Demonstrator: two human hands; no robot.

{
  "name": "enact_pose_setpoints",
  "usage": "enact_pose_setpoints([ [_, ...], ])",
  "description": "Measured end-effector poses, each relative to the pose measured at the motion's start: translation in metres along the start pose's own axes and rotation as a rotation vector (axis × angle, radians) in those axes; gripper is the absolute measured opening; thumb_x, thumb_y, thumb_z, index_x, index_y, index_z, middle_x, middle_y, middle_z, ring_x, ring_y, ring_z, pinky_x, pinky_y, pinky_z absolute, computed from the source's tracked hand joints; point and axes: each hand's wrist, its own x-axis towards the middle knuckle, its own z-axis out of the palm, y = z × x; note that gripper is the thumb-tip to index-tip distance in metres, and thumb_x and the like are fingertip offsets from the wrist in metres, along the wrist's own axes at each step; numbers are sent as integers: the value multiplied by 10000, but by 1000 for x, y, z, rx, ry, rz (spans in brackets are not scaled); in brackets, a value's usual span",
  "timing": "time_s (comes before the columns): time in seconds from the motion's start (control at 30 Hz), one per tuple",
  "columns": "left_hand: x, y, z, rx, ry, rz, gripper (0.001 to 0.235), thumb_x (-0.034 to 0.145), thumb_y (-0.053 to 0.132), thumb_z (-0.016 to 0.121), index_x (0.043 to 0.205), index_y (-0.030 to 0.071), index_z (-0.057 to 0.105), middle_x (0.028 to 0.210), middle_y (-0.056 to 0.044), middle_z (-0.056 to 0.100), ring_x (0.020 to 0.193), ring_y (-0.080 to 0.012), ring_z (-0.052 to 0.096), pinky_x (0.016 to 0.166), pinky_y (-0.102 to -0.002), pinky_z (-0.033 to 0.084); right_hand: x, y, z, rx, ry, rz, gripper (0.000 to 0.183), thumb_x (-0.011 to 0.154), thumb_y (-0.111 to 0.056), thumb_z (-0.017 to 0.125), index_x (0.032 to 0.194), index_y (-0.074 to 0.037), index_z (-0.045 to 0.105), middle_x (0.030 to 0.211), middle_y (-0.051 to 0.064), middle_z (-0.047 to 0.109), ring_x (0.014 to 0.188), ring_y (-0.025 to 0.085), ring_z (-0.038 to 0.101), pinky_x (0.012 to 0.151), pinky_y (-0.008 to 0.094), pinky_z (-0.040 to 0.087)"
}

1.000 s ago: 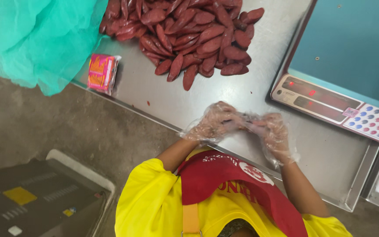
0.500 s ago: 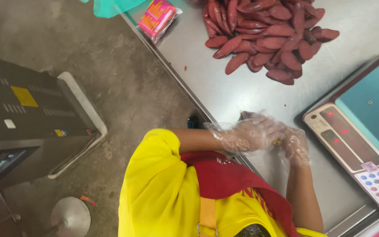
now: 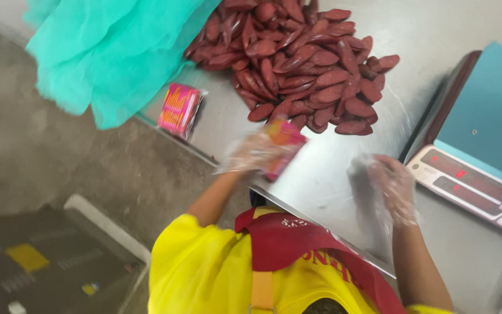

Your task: The person places meat products onto a scale to weigh them and then puts the meat products into plastic bags.

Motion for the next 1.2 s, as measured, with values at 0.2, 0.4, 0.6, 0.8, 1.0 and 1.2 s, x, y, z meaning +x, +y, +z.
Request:
enact_pose_setpoints([
  [0.2,46,-71,-128,208,222,-190,946,828,795,623,1255,-49,640,944,-228,766,955,-322,762,952,-449,542,79,-38,65,-727,58,-702,294,926,-73,631,1215,-86,680,1207,159,713,1152,394,633,1007,506,500],
  [0.4,68,-125,-132,444,742,222,732,858,505,741,1341,-30,615,1128,-238,698,1024,-409,661,885,-505,512,76,-71,86,-1113,13,-256,355,804,-176,693,1142,-69,717,1139,210,708,981,430,660,876,531,527],
  [0.6,101,-128,-44,320,512,567,517,1008,499,737,1332,122,595,1268,-155,704,1188,-335,660,1073,-443,520,93,-29,83,-943,92,44,248,810,-205,678,1012,-76,742,993,227,733,932,443,693,865,524,548],
  [0.8,86,-69,40,430,295,569,1417,666,727,852,1510,-119,90,1495,-440,234,1395,-582,194,1159,-654,113,178,34,3,-288,297,-246,589,1054,-494,583,1291,42,636,1162,221,689,1074,415,659,932,474,526],
  [1.0,128,-19,79,199,349,486,1464,635,699,834,1546,-153,67,1526,-386,275,1426,-510,275,1206,-596,147,186,4,108,194,307,-113,441,1009,-366,721,1293,-34,654,1186,85,675,1066,159,630,943,294,529],
  [1.2,126,7,119,-165,591,499,923,862,514,791,1498,-52,433,1505,-310,431,1378,-464,401,1163,-511,332,126,-17,178,364,297,-163,360,1021,-257,713,1270,-13,627,1125,77,651,984,162,603,856,327,534],
])
